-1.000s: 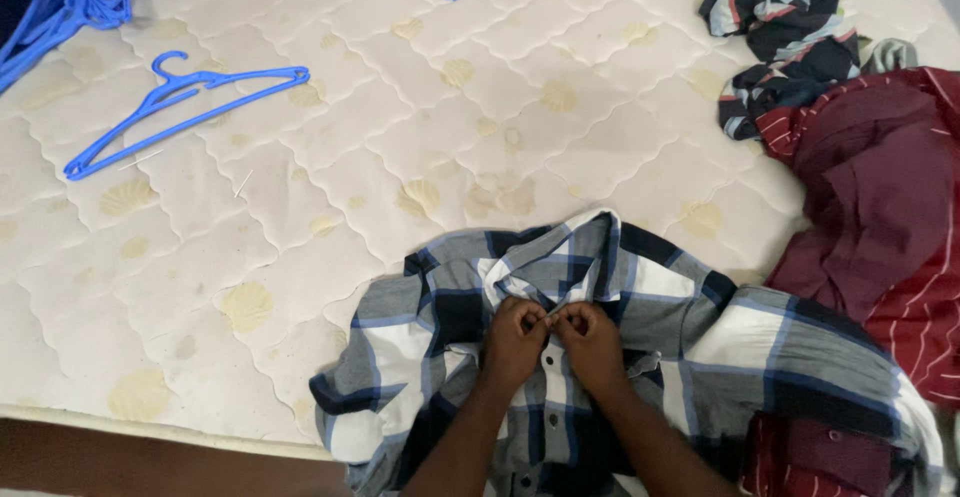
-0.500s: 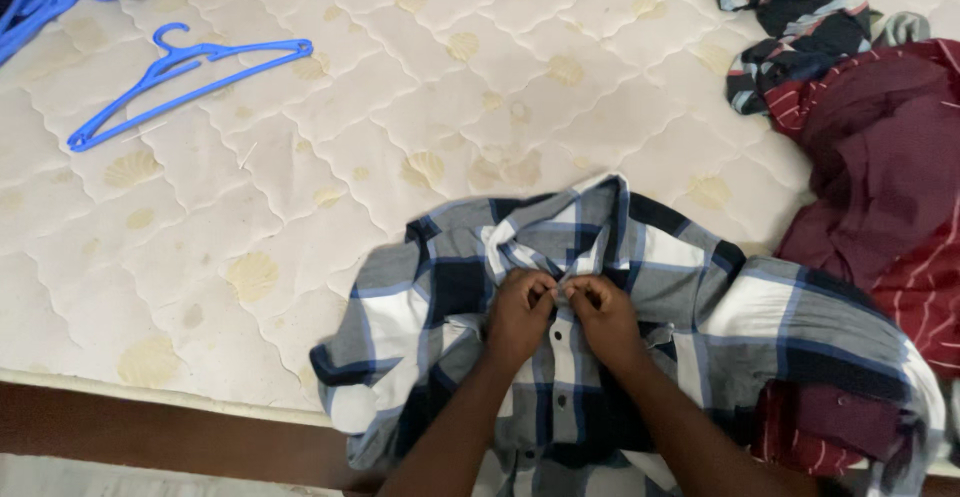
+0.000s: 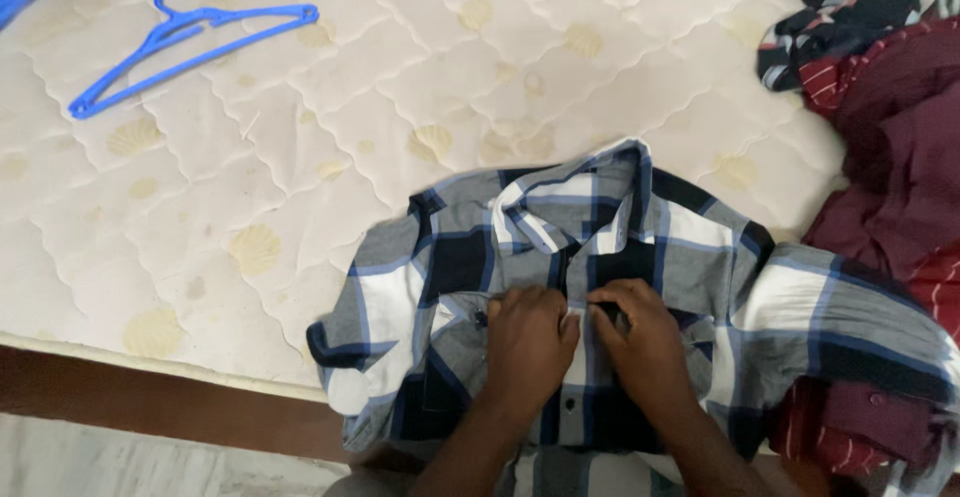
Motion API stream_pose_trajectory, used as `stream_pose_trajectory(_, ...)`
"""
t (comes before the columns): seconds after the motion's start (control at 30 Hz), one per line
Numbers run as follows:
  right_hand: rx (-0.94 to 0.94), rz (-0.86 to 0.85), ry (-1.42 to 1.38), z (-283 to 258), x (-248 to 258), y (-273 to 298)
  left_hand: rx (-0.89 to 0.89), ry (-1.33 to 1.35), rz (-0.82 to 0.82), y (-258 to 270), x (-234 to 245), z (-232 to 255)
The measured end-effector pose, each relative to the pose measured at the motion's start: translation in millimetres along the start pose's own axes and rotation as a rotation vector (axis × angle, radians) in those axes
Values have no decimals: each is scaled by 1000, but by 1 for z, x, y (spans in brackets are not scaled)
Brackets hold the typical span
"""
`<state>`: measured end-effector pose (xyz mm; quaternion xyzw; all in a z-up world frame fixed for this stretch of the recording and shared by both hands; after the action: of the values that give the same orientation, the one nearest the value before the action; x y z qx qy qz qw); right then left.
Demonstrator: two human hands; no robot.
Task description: The person hangs a light blue striped shirt on a hanger inside a wardrobe. Then the person picks up a plaid shirt from a pile on the bed, buttons it, places it on a hanger, and smooths it out.
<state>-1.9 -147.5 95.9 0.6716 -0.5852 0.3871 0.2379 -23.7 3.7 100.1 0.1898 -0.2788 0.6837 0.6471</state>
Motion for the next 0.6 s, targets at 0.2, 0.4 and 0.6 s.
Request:
stream_pose_trajectory(0.2, -23, -114, 119, -9, 1, -3, 133, 144, -106, -3, 0, -6)
stream_pose_trajectory(0.4, -237, -227, -54, 0, -9, -4, 102, 320, 31, -8, -4, -11)
stream_pose_trajectory(0.6, -136, -252, -98, 7, -9, -5, 270, 448, -129, -12, -9, -23)
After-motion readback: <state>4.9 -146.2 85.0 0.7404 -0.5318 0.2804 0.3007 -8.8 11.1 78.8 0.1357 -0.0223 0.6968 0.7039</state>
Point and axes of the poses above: each hand's wrist, its own y-axis away from the middle knuckle, its own x-axis out of the back of the hand, z = x × y, the point moved 4 cm from there along -y, towards the middle knuckle, and after that the axes turned 7 degrees about y, right-handed, at the moved point
